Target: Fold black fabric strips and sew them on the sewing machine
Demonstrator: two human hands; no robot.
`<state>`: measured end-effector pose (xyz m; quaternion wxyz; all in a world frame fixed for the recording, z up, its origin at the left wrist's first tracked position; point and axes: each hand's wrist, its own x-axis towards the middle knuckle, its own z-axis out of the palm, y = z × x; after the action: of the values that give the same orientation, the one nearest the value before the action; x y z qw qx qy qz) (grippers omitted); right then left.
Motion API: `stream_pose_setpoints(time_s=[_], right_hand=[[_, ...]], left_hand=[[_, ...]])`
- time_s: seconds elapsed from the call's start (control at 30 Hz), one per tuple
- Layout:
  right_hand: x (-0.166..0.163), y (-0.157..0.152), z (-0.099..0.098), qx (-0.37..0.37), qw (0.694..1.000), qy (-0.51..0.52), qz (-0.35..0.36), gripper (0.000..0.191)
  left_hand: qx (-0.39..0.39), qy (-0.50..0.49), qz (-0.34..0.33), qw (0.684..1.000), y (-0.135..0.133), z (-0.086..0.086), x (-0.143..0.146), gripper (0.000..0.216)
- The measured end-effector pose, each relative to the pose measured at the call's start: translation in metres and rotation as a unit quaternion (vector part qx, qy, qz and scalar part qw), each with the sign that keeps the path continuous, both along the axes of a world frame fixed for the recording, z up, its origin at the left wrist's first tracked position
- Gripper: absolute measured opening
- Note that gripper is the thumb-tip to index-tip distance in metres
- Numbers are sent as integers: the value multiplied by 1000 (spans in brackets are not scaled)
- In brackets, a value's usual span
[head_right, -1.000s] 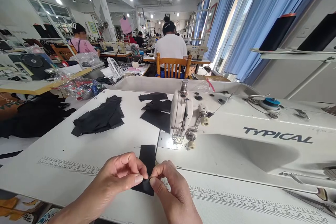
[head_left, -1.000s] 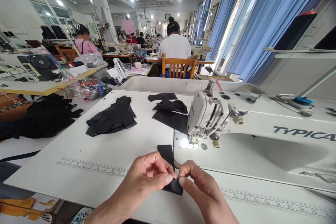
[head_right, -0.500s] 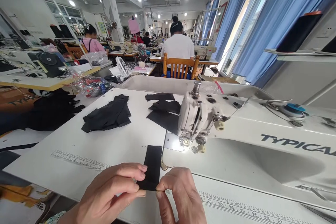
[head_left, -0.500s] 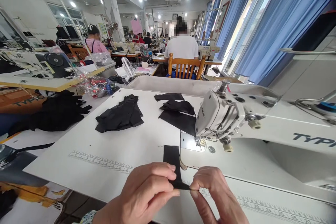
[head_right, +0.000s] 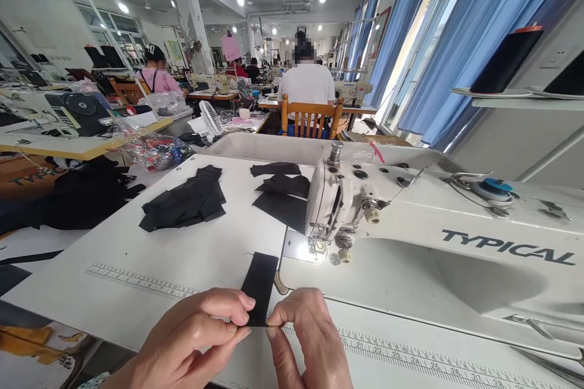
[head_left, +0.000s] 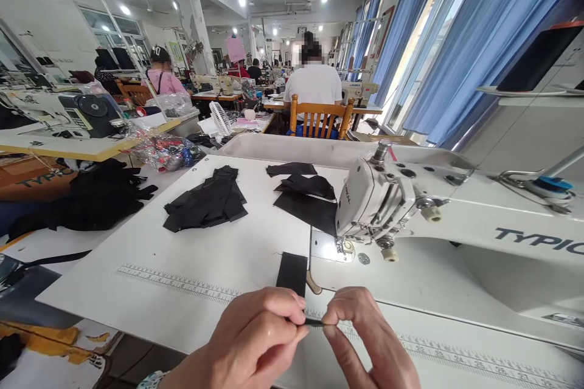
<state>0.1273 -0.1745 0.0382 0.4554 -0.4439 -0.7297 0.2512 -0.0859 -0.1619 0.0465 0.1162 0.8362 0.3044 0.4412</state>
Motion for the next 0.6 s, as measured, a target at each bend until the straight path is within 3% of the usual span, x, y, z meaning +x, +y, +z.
stream_pose_setpoints(time_s=[0.1, 0.2, 0.4, 0.6], right_hand=[[-2, 3, 5, -39, 999, 1, 6, 17], [-4, 6, 8, -69, 997, -5, 16, 18], [-9, 10, 13, -130, 991, -10, 6, 16], [-20, 41, 12, -222, 975, -3, 12, 16]], left_hand=[[-126, -43, 18, 991, 0, 5, 5, 21], [-233, -20, 9, 972, 2, 11, 5, 15], [-317, 4, -12, 948, 9, 13, 1, 25], [-508, -101, 50, 854, 39, 8, -12, 16]])
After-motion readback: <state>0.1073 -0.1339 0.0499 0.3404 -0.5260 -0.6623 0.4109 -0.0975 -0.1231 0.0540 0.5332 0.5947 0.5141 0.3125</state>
